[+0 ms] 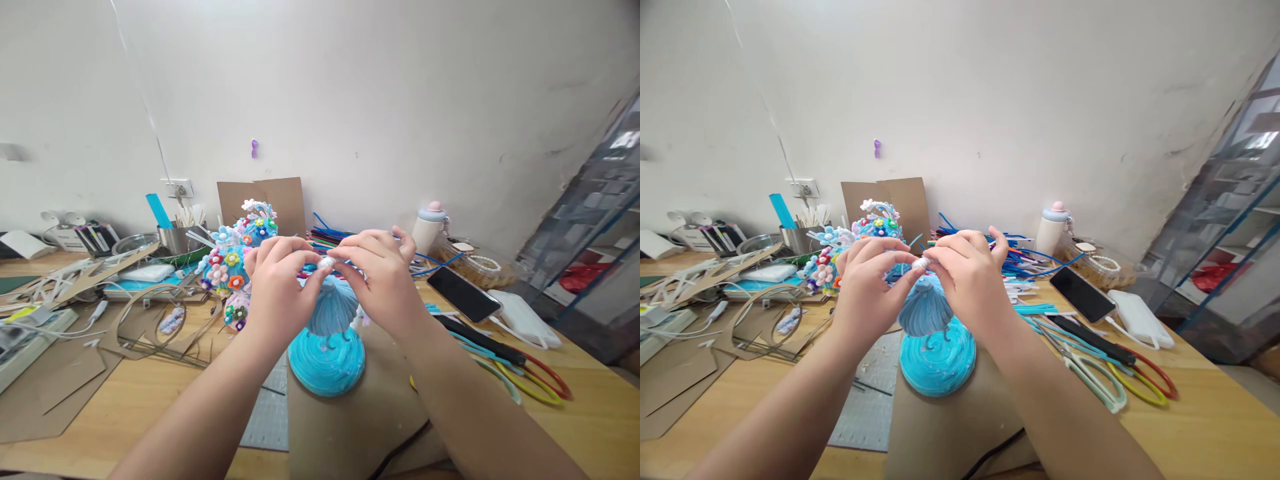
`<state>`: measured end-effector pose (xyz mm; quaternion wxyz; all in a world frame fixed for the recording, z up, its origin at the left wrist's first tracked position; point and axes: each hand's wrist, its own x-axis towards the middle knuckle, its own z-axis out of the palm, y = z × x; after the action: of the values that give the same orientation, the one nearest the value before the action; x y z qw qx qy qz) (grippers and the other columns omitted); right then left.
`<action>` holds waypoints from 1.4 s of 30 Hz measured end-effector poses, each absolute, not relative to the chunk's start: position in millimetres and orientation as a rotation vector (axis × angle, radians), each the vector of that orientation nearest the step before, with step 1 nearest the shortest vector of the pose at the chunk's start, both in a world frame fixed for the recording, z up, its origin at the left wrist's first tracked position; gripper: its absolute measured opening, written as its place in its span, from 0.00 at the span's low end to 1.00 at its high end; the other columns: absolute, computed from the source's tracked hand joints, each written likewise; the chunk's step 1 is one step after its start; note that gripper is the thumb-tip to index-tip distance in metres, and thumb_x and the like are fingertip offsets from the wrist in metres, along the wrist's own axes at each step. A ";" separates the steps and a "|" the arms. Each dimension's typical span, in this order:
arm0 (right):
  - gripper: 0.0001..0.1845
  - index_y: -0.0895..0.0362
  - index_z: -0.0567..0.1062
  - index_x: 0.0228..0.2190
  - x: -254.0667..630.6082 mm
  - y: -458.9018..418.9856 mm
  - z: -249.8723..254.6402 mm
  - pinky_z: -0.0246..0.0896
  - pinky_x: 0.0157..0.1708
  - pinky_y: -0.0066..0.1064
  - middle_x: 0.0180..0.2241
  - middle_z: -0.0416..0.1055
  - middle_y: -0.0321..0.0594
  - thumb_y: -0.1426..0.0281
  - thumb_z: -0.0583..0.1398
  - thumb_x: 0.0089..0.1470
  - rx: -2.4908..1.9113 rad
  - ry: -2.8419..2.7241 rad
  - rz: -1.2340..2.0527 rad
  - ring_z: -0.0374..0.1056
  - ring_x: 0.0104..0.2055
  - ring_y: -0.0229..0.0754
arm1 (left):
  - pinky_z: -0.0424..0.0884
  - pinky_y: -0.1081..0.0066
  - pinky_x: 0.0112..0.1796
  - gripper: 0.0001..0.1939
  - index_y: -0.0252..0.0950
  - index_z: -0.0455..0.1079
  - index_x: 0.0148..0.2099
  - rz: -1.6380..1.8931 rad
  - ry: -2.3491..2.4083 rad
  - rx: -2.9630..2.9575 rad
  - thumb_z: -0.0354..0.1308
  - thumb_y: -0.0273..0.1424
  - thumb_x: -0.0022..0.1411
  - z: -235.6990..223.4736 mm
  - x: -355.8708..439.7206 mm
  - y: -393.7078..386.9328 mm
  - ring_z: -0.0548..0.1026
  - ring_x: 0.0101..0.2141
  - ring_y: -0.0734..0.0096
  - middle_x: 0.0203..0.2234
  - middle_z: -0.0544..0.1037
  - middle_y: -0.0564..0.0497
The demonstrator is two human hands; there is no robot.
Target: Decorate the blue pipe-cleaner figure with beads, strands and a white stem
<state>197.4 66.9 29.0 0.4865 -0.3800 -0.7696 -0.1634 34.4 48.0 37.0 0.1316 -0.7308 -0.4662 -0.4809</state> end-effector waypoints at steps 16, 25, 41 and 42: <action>0.08 0.49 0.78 0.34 198.7 72.6 30.3 0.35 0.59 0.50 0.40 0.79 0.35 0.66 0.58 0.62 -0.931 -1.866 -0.399 0.67 0.49 0.46 | 0.58 0.51 0.51 0.07 0.41 0.79 0.32 -1.331 -1.474 -2.172 0.63 0.38 0.59 49.5 36.9 49.2 0.70 0.49 0.54 0.43 0.78 0.48; 0.07 0.50 0.78 0.34 198.6 73.8 28.7 0.35 0.59 0.50 0.40 0.79 0.36 0.67 0.59 0.62 -0.935 -1.860 -0.384 0.67 0.48 0.47 | 0.61 0.51 0.53 0.07 0.41 0.79 0.30 -1.317 -1.509 -2.241 0.63 0.35 0.59 54.0 35.0 52.7 0.69 0.50 0.57 0.44 0.77 0.49; 0.06 0.49 0.79 0.35 197.4 71.8 26.9 0.34 0.59 0.50 0.41 0.79 0.34 0.67 0.60 0.61 -0.931 -1.872 -0.383 0.67 0.49 0.46 | 0.62 0.50 0.53 0.06 0.43 0.80 0.33 -1.336 -1.558 -2.246 0.65 0.38 0.57 48.3 29.7 55.0 0.71 0.47 0.57 0.41 0.77 0.50; 0.06 0.49 0.79 0.36 197.5 71.7 26.7 0.34 0.59 0.50 0.40 0.79 0.34 0.67 0.60 0.61 -0.929 -1.873 -0.382 0.67 0.49 0.46 | 0.62 0.50 0.53 0.06 0.43 0.79 0.33 -1.339 -1.560 -2.253 0.65 0.38 0.57 47.5 29.1 54.7 0.71 0.47 0.57 0.40 0.77 0.50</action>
<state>197.5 71.7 26.7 0.4864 -0.3818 -0.7700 -0.1571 29.1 54.7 47.5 0.0456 -0.7379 -0.5109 -0.4386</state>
